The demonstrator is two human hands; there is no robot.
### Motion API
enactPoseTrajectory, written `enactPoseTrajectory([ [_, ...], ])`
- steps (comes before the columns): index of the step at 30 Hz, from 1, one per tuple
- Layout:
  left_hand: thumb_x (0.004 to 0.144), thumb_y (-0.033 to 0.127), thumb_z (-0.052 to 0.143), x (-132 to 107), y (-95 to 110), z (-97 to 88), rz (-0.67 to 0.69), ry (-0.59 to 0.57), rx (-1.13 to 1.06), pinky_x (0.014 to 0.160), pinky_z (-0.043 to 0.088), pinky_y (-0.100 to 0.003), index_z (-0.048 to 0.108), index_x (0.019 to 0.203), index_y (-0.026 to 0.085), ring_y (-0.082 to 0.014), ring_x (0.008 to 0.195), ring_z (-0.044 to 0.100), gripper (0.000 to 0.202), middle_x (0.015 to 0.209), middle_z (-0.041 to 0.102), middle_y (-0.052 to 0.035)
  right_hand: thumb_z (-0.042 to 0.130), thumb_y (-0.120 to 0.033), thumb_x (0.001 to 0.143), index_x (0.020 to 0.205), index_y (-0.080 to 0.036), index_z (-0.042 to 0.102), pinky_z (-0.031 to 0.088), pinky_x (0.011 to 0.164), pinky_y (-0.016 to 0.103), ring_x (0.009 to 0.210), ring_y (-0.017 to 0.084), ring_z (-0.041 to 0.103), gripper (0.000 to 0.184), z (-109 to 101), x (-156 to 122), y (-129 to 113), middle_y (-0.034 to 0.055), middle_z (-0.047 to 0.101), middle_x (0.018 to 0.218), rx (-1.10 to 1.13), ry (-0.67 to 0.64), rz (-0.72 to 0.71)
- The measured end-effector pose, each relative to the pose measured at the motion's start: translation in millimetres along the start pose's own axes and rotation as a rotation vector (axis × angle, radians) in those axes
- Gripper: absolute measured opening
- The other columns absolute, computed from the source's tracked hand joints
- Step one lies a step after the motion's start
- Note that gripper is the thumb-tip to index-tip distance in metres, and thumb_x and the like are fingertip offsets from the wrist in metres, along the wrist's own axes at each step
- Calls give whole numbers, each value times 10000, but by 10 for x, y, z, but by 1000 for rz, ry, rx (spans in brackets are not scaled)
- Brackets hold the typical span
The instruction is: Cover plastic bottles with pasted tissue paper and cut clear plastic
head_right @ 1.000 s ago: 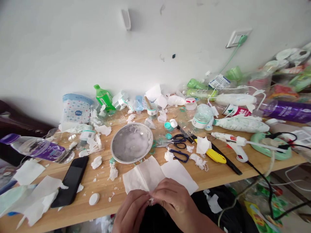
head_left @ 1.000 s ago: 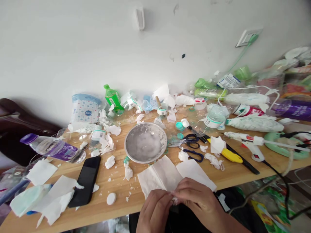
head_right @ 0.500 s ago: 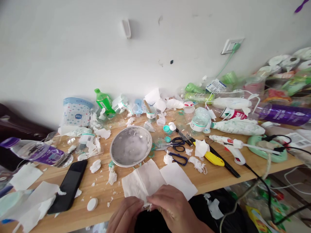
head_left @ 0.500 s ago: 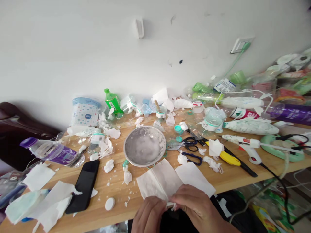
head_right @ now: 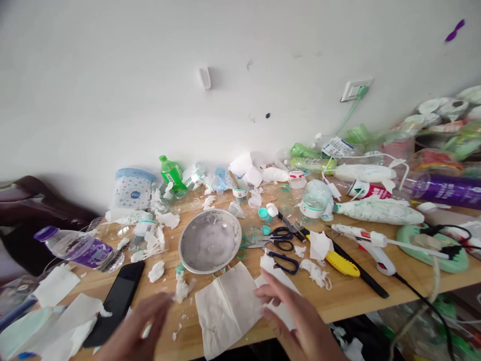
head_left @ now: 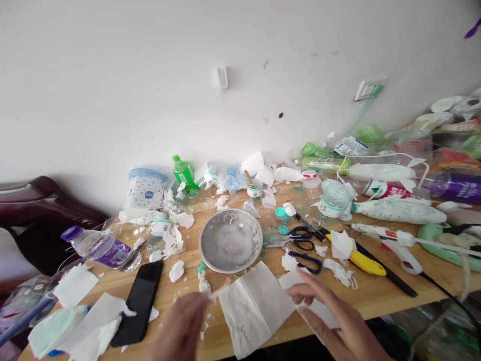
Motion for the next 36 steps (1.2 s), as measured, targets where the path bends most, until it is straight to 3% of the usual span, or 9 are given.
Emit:
enactPoseTrajectory([
  [2,937,433,545,258,-510,-369,-305,97,198,842,621,-421,725,993,292,-278,924,754,236,1020,794,-31,515,-329,995,1456,-291,458,624,663,193,930,183,742,466,-108,29,229,76,743,1109,-46,35,75],
  [4,912,521,514,556,-911,-567,-432,51,270,954,554,-501,713,1058,254,-330,1049,711,364,1116,768,-68,515,-352,999,1397,-266,520,630,713,216,939,186,745,407,-176,56,479,77,748,1084,-70,61,155],
  [5,914,531,468,716,-1071,-555,-424,-70,306,931,551,-499,705,1067,230,-342,1030,711,413,1110,767,-89,513,-367,1002,1374,-251,541,633,771,248,939,191,748,391,-200,61,609,79,752,1074,-73,83,206],
  [8,823,491,496,1073,-1438,-427,-360,-292,297,770,563,-450,720,815,235,-346,803,729,341,834,784,-87,505,-416,1003,1327,-213,580,637,791,283,875,196,760,390,-216,35,903,88,764,1024,-27,154,314],
  [10,809,461,486,1198,-1572,-282,-298,-384,290,805,546,-426,715,775,248,-339,847,724,314,861,785,-92,517,-433,995,1297,-213,608,640,749,268,846,196,761,385,-187,13,980,83,768,994,13,156,329],
  [17,859,466,427,1279,-1625,95,-142,-533,261,851,525,-381,733,881,251,-307,911,706,374,924,763,-113,523,-432,990,1163,-231,687,636,712,260,820,194,755,311,-189,-3,947,67,767,960,10,129,322],
  [21,874,461,397,1289,-1707,103,-161,-550,258,848,537,-395,724,1029,220,-309,891,727,435,949,790,-119,474,-402,1014,1193,-238,663,622,772,295,869,193,738,307,-162,13,908,67,755,993,-49,93,271],
  [28,857,496,473,1208,-1882,87,-178,-579,242,816,537,-356,733,888,219,-288,902,729,382,956,797,-90,455,-365,1020,1173,-267,661,584,810,309,918,195,710,274,-97,39,840,45,744,1010,-141,8,206],
  [36,884,557,412,1257,-1685,88,-99,-583,192,950,495,-366,739,967,197,-293,1036,692,493,1073,750,-127,448,-346,1018,1177,-250,667,586,804,308,922,202,711,287,-75,54,824,61,747,1018,-125,2,216],
])
Point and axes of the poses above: each hand's wrist, its own x-axis towards the middle knuckle, its own z-axis out of the palm, y = z × x, the point moved 7 cm from there along x, towards the middle knuckle
